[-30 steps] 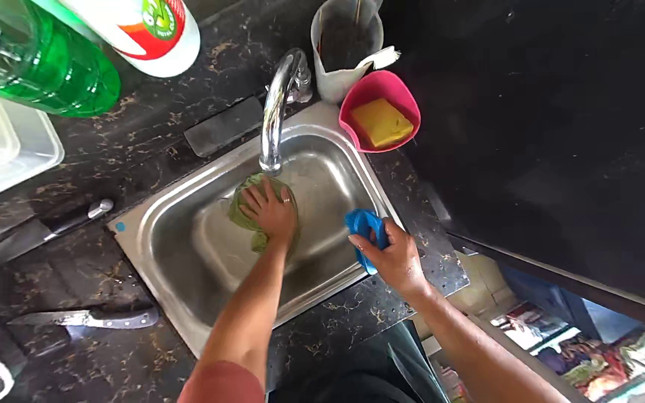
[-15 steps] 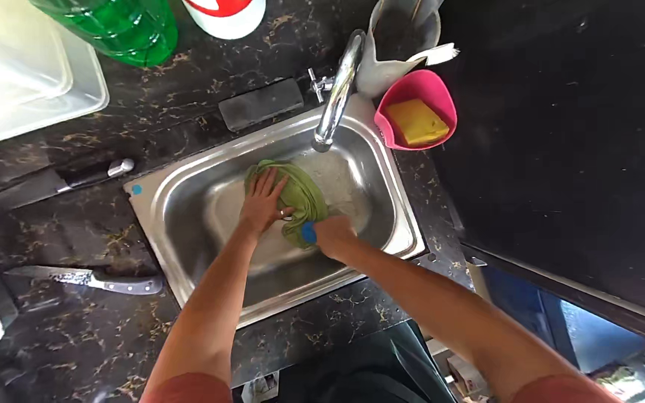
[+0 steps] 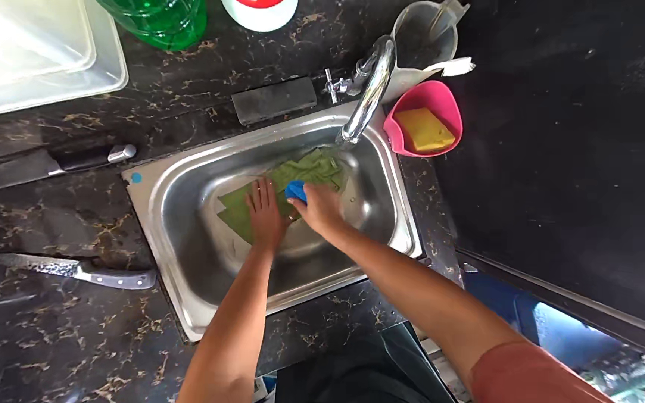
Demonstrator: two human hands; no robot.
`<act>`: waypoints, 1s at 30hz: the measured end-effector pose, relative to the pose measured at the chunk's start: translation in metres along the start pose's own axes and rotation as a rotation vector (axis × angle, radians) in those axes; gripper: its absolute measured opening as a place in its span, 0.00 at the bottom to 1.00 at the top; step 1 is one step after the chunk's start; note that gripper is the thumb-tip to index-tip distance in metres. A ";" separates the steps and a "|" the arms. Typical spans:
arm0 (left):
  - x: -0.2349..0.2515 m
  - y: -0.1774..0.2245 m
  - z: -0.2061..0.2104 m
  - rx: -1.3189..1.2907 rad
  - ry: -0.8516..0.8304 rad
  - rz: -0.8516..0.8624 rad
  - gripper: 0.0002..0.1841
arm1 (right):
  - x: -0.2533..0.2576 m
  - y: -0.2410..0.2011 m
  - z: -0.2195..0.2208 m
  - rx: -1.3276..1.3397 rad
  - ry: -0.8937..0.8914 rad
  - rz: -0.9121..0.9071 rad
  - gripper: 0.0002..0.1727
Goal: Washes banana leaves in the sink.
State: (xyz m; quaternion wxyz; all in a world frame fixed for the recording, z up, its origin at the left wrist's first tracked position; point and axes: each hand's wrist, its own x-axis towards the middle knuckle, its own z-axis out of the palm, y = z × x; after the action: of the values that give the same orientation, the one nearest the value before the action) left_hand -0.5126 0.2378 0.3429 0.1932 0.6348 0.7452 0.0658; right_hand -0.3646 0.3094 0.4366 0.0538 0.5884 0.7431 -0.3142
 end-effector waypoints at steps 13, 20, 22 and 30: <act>-0.023 -0.037 -0.017 0.162 -0.201 -0.154 0.85 | 0.024 0.003 -0.008 -0.041 0.208 0.142 0.26; -0.047 -0.044 -0.018 0.127 -0.222 -0.181 0.79 | 0.043 -0.019 0.030 -0.102 0.059 -0.194 0.22; -0.047 -0.046 -0.017 0.136 -0.213 -0.192 0.81 | 0.057 0.018 -0.003 -0.158 0.158 -0.033 0.28; -0.042 -0.048 -0.021 0.082 -0.257 -0.157 0.65 | 0.014 -0.061 0.060 -0.087 -0.097 -0.195 0.16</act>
State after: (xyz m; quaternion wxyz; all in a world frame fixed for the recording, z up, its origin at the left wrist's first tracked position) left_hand -0.5592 0.1912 0.3548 0.2653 0.5854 0.7637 -0.0616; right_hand -0.4414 0.2830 0.4071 0.0841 0.4945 0.8063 -0.3134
